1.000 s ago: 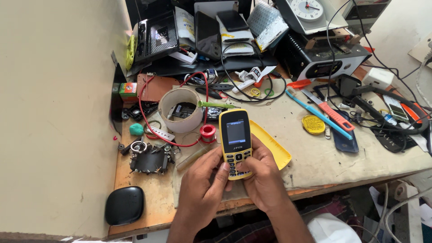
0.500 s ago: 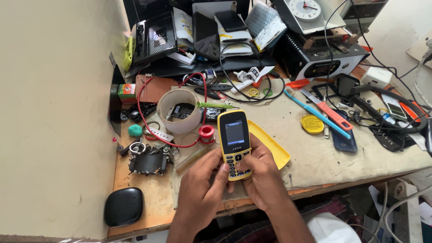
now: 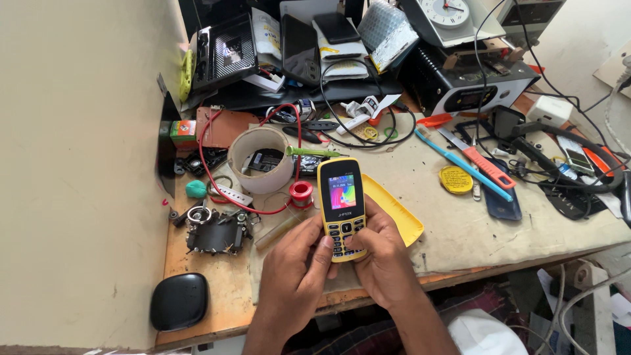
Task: The person holds two feature phones, compares their keypads, and works on a yellow phone. They remove the back cover, insert and seat the battery, power the phone on, press keypad buttons while the screen lights up, then reopen the cover, remove the battery, and reattach the cover.
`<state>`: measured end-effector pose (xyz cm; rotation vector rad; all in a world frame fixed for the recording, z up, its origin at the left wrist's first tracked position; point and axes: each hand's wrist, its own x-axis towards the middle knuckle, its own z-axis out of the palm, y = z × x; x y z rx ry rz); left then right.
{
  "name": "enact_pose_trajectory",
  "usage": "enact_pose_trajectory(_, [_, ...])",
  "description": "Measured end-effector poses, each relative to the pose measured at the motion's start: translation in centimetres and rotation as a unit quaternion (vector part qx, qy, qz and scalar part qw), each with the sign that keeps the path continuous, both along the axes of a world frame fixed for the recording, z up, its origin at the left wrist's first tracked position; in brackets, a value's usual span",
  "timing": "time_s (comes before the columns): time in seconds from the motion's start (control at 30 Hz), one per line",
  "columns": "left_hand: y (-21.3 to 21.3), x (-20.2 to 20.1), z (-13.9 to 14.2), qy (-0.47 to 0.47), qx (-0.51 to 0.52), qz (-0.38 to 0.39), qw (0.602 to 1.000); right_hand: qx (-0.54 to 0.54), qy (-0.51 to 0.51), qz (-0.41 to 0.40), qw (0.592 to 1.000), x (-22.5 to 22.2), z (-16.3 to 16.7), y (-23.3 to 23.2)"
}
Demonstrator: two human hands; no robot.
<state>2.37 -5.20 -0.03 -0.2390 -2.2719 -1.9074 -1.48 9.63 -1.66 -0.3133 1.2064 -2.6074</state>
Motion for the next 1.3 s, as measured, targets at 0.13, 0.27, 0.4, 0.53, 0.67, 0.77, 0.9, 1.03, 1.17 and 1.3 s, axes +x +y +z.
enact_pose_trajectory(0.13, [0.0, 0.0, -0.1, -0.008, -0.006, 0.002, 1.0, 0.012, 0.001, -0.007, 1.0, 0.1, -0.1, -0.1])
enact_pose_trajectory(0.27, [-0.1, 0.1, -0.2, 0.018, -0.007, -0.013, 1.0, 0.025, -0.008, -0.019, 0.999, 0.0, -0.1, -0.1])
enact_pose_trajectory(0.4, [-0.1, 0.1, -0.1, 0.014, 0.005, -0.029, 0.999, 0.034, -0.024, -0.03, 0.999, -0.2, 0.1, -0.2])
enact_pose_trajectory(0.53, [-0.2, 0.1, 0.0, 0.022, 0.007, -0.031, 0.999, 0.026, -0.023, -0.03, 0.999, -0.3, 0.1, -0.2])
enact_pose_trajectory(0.67, [-0.2, 0.1, 0.1, 0.017, -0.009, -0.023, 1.0, 0.024, -0.021, -0.028, 0.999, -0.3, 0.1, -0.3])
enact_pose_trajectory(0.77, [-0.1, 0.0, 0.2, 0.008, -0.03, -0.009, 0.999, 0.025, -0.008, -0.021, 0.999, -0.2, 0.0, -0.3])
enact_pose_trajectory(0.9, [0.0, 0.0, 0.1, -0.008, -0.036, 0.005, 0.999, -0.055, 0.006, 0.022, 0.998, -0.1, -0.2, 0.2])
enact_pose_trajectory(1.03, [0.0, -0.2, -0.3, 0.001, -0.064, 0.02, 0.998, -0.052, -0.017, -0.001, 0.998, -0.4, -0.8, 0.4])
enact_pose_trajectory(1.17, [-0.2, -0.1, -0.8, 0.07, -0.095, 0.031, 0.993, -0.055, -0.01, -0.001, 0.998, -0.5, -1.4, 0.4])
enact_pose_trajectory(1.3, [-0.2, -0.2, -1.0, 0.081, -0.091, 0.034, 0.992, -0.055, -0.014, -0.004, 0.998, -0.4, -1.6, 0.5])
